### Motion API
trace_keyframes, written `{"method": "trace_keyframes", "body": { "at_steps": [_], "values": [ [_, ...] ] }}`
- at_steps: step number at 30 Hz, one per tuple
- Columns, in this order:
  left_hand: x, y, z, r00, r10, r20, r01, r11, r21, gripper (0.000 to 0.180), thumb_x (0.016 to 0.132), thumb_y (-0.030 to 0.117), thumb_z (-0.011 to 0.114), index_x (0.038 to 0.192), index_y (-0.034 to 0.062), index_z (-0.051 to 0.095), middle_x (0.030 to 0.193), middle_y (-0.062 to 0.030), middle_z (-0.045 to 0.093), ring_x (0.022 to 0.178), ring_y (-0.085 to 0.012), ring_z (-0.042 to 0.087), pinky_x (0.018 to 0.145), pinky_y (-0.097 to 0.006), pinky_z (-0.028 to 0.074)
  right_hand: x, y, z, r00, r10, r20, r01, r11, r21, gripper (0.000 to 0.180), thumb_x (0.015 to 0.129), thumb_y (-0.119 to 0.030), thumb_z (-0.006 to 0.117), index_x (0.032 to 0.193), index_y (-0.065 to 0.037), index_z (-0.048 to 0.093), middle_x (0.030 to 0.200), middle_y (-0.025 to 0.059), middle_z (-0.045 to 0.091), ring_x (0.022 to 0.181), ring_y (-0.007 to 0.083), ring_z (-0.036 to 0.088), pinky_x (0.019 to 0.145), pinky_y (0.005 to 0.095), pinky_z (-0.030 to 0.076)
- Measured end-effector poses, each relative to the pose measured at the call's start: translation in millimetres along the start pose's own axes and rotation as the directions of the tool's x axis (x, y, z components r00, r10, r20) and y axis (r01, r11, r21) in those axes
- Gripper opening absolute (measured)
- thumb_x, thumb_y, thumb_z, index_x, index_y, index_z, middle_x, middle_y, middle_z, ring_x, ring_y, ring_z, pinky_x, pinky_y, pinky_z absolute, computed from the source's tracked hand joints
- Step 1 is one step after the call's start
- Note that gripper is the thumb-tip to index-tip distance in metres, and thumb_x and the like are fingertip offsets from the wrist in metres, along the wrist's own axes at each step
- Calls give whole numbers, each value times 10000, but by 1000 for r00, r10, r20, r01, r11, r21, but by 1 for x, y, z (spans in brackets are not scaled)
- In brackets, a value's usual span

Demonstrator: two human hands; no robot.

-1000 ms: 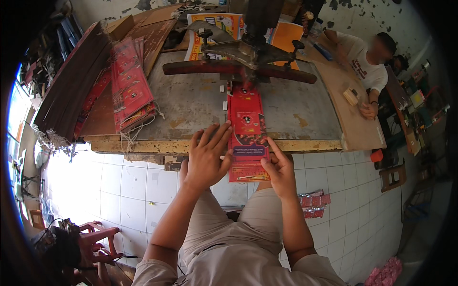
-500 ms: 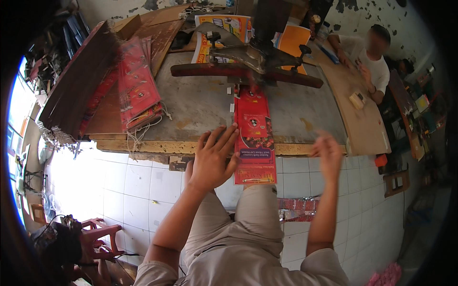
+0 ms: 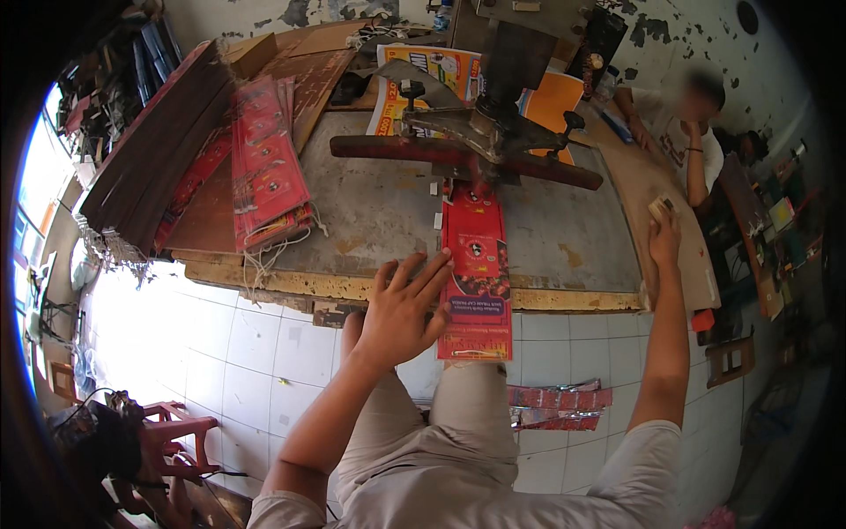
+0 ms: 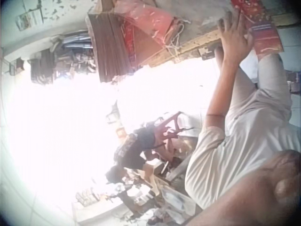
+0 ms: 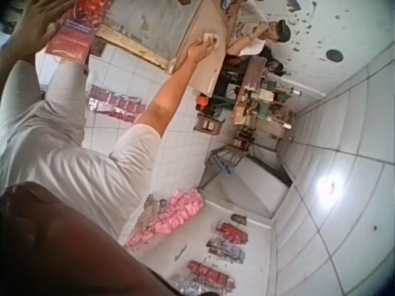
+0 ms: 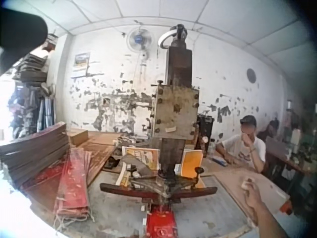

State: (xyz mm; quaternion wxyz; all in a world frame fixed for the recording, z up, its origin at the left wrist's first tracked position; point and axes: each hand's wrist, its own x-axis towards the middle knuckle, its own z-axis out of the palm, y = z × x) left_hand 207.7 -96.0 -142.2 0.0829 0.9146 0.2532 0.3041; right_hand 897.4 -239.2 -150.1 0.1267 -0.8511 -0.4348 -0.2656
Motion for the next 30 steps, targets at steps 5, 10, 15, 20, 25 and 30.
{"method": "trace_keyframes", "body": {
  "at_steps": [5,10,15,20,25,30],
  "values": [
    [0,0,-1,1000,-4,-3,4,1000,2,631,1008,320,650,1583,62,612,1713,-62,567,1496,-359,537,1248,-591,380,-8,-6,-14,999,43,24,-46,983,177,446,1132,-170,673,1558,-70,591,1571,279,583,1457,475,576,1225,496,470],
    [1,4,-2,1000,-1,-12,1,1000,-5,627,1010,281,653,1596,65,603,1701,-64,583,1486,-373,539,1250,-585,367,-78,-94,-86,998,-51,32,27,851,524,324,1108,-116,701,1416,-39,638,1451,213,655,1404,403,618,1208,427,469],
    [-1,1,0,1000,4,-16,-5,1000,-10,631,1009,276,652,1603,66,600,1706,-63,579,1495,-374,533,1259,-583,362,-164,-212,-174,963,-269,-33,202,629,751,370,987,-36,822,1342,-58,716,1417,109,689,1362,302,649,1164,426,515],
    [-6,-3,-3,1000,-4,3,4,1000,14,628,1017,284,643,1605,68,599,1716,-56,569,1509,-372,520,1258,-581,361,-185,-320,-218,842,-540,0,247,386,889,403,977,-124,864,1353,-71,731,1446,109,652,1364,316,651,1135,442,544],
    [-3,-3,0,1000,-4,9,4,1000,11,622,1025,294,635,1606,73,599,1723,-54,562,1518,-374,515,1258,-580,359,-147,-374,-198,793,-606,60,212,368,905,372,1017,-120,821,1375,-87,724,1457,99,637,1374,317,646,1124,436,551],
    [1,1,2,1000,11,5,-11,1000,6,613,1025,293,633,1595,67,608,1721,-61,563,1513,-376,520,1255,-575,361,-108,-392,-136,824,-566,33,255,422,870,353,1030,-99,802,1372,-99,715,1461,89,626,1377,332,650,1119,450,558]
  ]
}}
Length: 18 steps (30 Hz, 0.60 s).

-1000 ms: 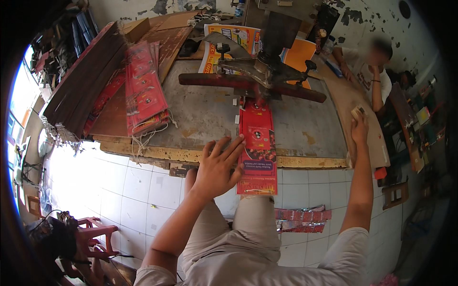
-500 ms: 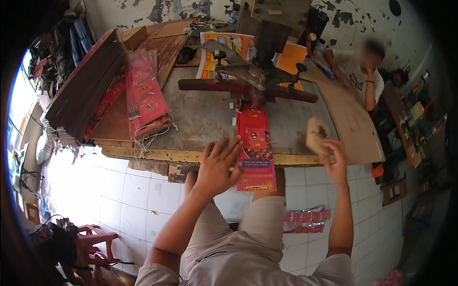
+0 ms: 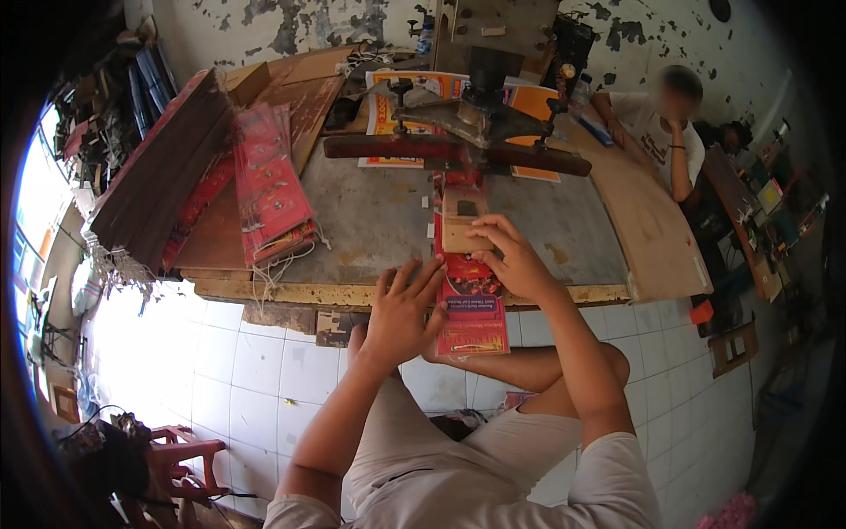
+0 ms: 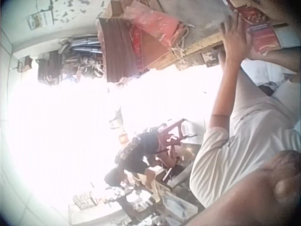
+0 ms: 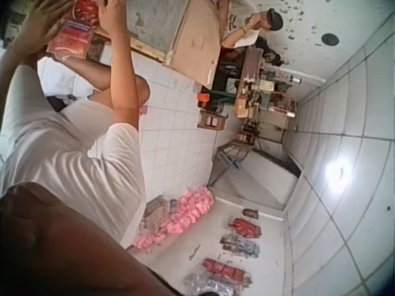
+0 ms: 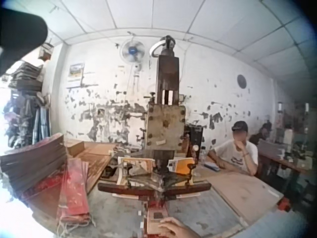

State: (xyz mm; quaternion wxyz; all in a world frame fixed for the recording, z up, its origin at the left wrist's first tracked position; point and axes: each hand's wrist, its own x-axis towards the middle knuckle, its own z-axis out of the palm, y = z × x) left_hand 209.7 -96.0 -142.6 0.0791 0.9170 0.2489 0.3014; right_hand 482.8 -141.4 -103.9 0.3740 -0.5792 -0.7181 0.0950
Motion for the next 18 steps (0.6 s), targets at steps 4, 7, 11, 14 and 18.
{"method": "trace_keyframes", "body": {
  "at_steps": [4,7,11,14,18],
  "values": [
    [-2,0,-3,1000,-18,5,18,1000,-12,610,1020,288,633,1589,67,613,1715,-60,571,1515,-376,521,1258,-578,359,17,5,6,1000,-16,-12,16,999,-32,352,1006,-55,803,1342,-70,698,1452,104,609,1347,361,661,1076,465,580],
    [-3,0,-5,1000,-24,8,24,1000,-10,614,1016,284,635,1592,71,612,1711,-60,577,1516,-376,522,1261,-576,357,19,9,9,997,-60,-38,59,998,-39,354,1004,-69,811,1341,-70,703,1449,105,613,1335,361,665,1073,466,582],
    [-1,1,-4,999,-26,21,27,1000,-15,620,1011,283,636,1594,72,612,1710,-65,580,1516,-378,524,1264,-573,356,18,10,8,998,-57,-41,55,997,-47,360,1004,-83,817,1346,-70,706,1447,104,615,1321,358,671,1071,466,584],
    [0,-2,-3,999,-26,23,27,999,-26,622,1007,281,638,1592,72,614,1712,-66,578,1516,-377,526,1263,-578,356,19,12,9,996,-63,-65,60,997,-37,352,1002,-101,824,1335,-67,716,1439,100,621,1313,352,674,1067,468,585],
    [-1,-2,-3,999,-36,27,37,999,-19,627,1000,275,647,1593,72,615,1716,-62,575,1514,-373,529,1259,-583,356,15,9,12,986,-101,-134,84,988,-131,338,984,-149,853,1295,-73,744,1401,90,632,1295,346,671,1066,478,575]
  ]
}}
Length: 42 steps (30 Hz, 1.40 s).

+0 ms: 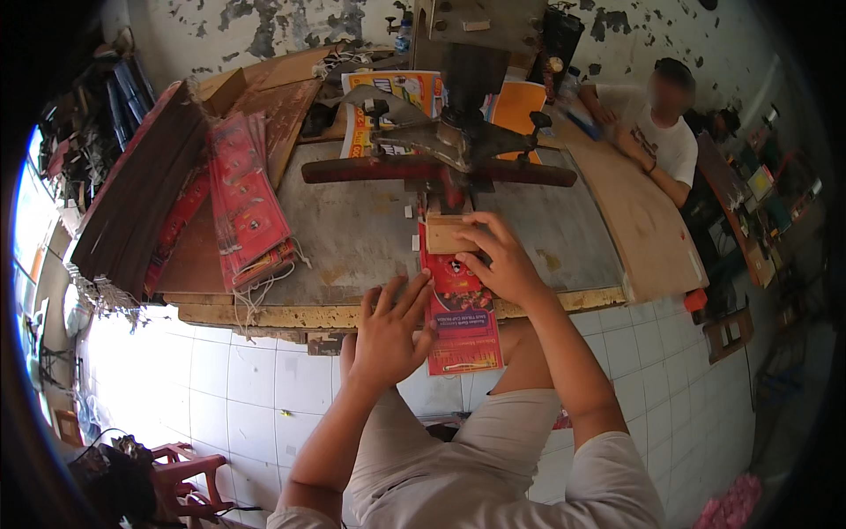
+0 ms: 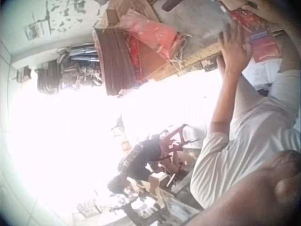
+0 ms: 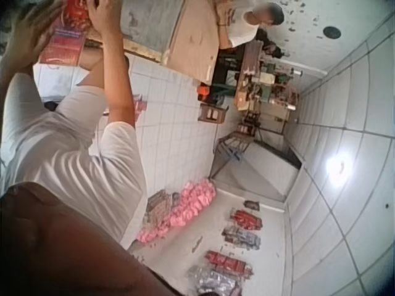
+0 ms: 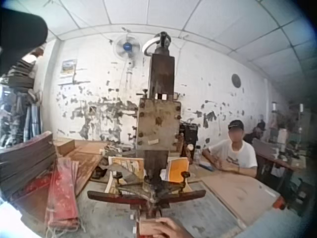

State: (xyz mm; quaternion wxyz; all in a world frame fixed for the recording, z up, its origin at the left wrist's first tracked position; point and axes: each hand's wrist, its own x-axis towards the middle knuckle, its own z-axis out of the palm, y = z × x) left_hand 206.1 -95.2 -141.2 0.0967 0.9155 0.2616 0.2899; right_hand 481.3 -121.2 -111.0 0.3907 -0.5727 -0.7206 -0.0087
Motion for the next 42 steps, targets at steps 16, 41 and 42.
{"method": "trace_keyframes", "body": {
  "at_steps": [16,41,42],
  "values": [
    [1,3,-4,1000,14,-2,-14,1000,-2,645,998,259,659,1608,60,599,1720,-72,569,1506,-373,530,1254,-574,359,3,5,3,997,-36,-65,31,996,-80,317,974,-132,849,1273,-73,758,1324,90,653,1266,352,653,1072,487,559],
    [-78,-22,67,966,-64,-249,91,991,98,624,1011,349,669,1591,122,632,1749,-111,531,1653,-377,418,1367,-628,155,-143,222,-216,847,377,-376,-481,844,-238,322,1098,-137,748,1401,-56,677,1385,153,736,1317,350,695,1092,432,550],
    [-78,-23,74,957,-60,-283,91,991,98,618,1007,345,672,1585,126,638,1747,-110,533,1653,-379,417,1371,-629,134,-149,256,-229,851,340,-399,-477,819,-318,365,1111,-160,738,1451,-49,670,1385,178,744,1314,364,703,1082,436,557]
  ]
}}
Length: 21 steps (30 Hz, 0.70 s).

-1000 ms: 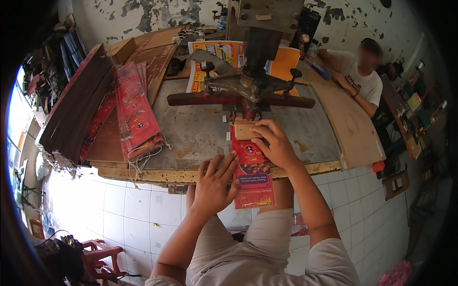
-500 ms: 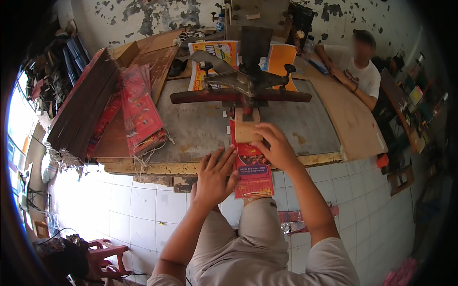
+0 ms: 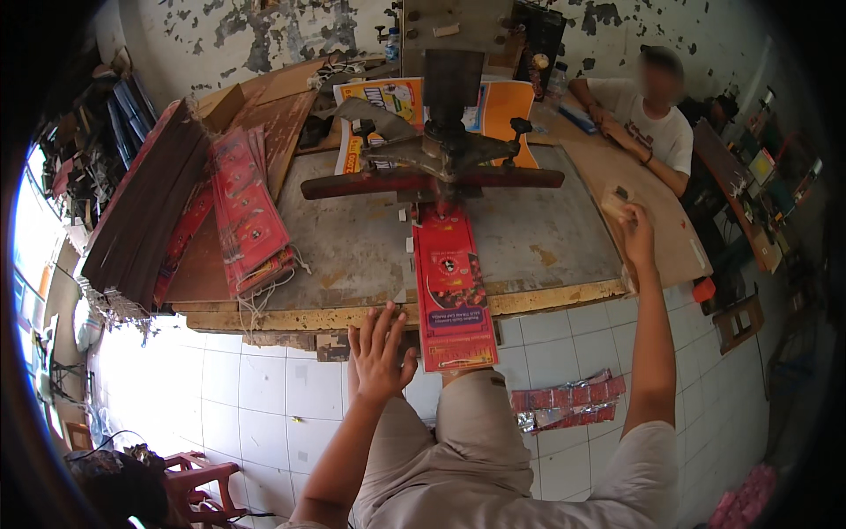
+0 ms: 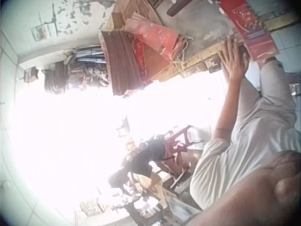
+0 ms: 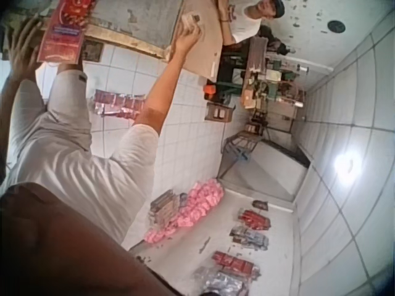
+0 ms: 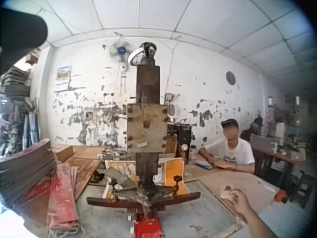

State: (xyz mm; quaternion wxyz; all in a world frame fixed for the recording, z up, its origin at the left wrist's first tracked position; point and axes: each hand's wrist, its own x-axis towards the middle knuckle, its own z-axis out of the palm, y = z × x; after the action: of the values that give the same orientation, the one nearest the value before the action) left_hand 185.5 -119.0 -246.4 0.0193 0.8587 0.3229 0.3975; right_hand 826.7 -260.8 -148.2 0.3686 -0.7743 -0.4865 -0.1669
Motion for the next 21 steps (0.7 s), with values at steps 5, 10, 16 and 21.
{"method": "trace_keyframes", "body": {
  "at_steps": [5,10,16,21],
  "values": [
    [-5,-5,9,999,19,-42,-17,999,47,601,998,335,685,1562,130,655,1727,-106,557,1650,-377,416,1381,-613,84,10,29,26,955,245,-165,-277,937,-213,493,1131,-214,688,1596,-70,611,1547,301,631,1476,468,589,1189,501,519],
    [-9,-7,10,997,25,-68,-21,998,57,594,983,335,703,1539,129,670,1701,-101,583,1639,-375,416,1390,-604,72,-3,11,13,934,353,55,-333,917,-219,454,1149,-279,651,1534,-41,668,1617,295,584,1497,469,569,1234,501,477],
    [-9,-12,14,996,50,-74,-44,996,82,596,972,329,715,1539,148,673,1712,-83,571,1636,-364,417,1392,-594,72,-4,-15,3,933,347,94,-323,923,-207,494,1170,-322,599,1546,-5,650,1574,268,637,1469,447,603,1215,481,490],
    [-6,-2,9,999,8,-38,-7,999,43,602,974,330,733,1550,167,669,1720,-67,565,1634,-340,426,1385,-583,100,-19,-24,-4,949,301,90,-276,935,-222,441,1180,-293,594,1501,-1,673,1518,235,670,1427,439,630,1206,485,492]
  ]
}}
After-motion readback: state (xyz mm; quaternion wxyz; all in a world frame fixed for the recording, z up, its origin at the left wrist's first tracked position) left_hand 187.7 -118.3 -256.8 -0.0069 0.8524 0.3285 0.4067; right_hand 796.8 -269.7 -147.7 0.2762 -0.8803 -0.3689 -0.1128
